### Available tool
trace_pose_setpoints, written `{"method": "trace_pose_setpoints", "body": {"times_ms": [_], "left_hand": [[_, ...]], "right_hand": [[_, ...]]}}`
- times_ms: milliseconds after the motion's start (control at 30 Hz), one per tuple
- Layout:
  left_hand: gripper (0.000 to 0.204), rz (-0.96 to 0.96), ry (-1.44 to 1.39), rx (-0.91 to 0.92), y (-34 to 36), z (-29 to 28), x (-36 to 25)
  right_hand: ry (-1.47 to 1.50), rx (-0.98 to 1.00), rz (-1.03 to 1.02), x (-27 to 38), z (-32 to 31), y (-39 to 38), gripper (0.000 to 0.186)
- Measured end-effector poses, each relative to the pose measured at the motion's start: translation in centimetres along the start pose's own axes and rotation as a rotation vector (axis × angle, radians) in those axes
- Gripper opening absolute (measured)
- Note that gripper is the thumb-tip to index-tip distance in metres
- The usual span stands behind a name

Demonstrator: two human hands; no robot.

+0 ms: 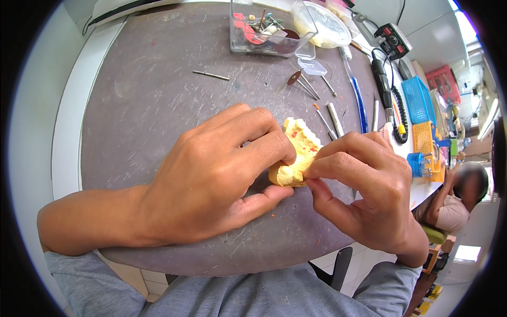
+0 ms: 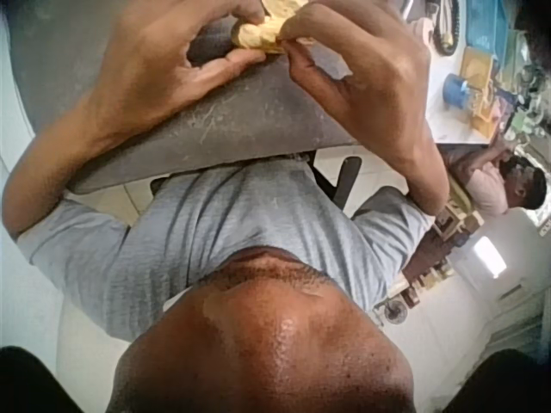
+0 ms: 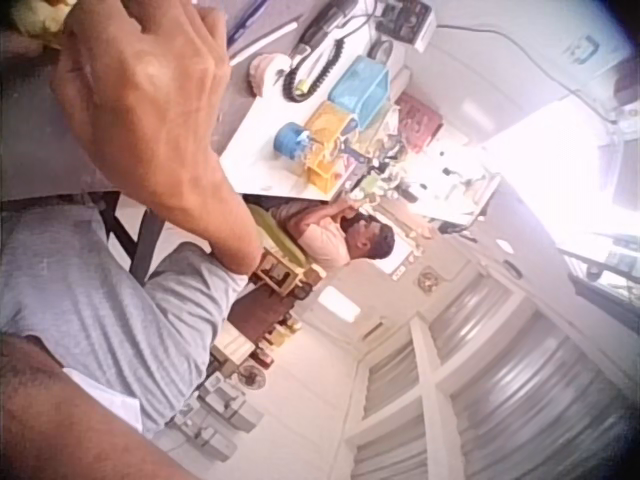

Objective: The person trims an orange dental component with a scalpel and a rotary tool, then inserts metal pins and fits a pink denture base onto a yellow dental cast.

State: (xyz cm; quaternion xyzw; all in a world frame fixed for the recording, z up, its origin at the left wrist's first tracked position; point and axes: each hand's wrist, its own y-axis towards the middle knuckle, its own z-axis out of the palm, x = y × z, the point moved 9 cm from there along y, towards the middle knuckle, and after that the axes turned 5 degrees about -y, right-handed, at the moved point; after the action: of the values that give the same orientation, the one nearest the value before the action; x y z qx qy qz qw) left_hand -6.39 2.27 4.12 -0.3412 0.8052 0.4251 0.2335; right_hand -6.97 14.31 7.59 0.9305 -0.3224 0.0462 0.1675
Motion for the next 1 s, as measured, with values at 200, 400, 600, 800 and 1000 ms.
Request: {"method": "trace_pose_setpoints", "body": {"times_ms": [200,400,600,800,1000], "left_hand": [[0.036,0.025,0.001,-0.012,0.2,-0.1,-0.1],[0.036,0.037,0.012,-0.022,0.2,-0.2,-0.3],[0.036,0.022,0.013,-0.017,0.2,-0.2,-0.2],[0.036,0.034,0.020,-0.016,0.3,-0.2,-0.3],[0.035,0.043,0.026,-0.020,0.1,-0.3,-0.4]], "right_hand": [[-0.039,-0.001,0.003,0.2,-0.1,-0.1,0.027],[-0.117,-0.048,-0.063,0.9,-0.3,-0.6,0.030],[-0.027,-0.029,0.005,-0.1,-0.3,-0.5,0.029],[-0.021,-0.027,-0.023,-0.1,-0.3,-0.2,0.026],[-0.085,-0.024,-0.139,0.7,-0.1,0.1,0.027]]}}
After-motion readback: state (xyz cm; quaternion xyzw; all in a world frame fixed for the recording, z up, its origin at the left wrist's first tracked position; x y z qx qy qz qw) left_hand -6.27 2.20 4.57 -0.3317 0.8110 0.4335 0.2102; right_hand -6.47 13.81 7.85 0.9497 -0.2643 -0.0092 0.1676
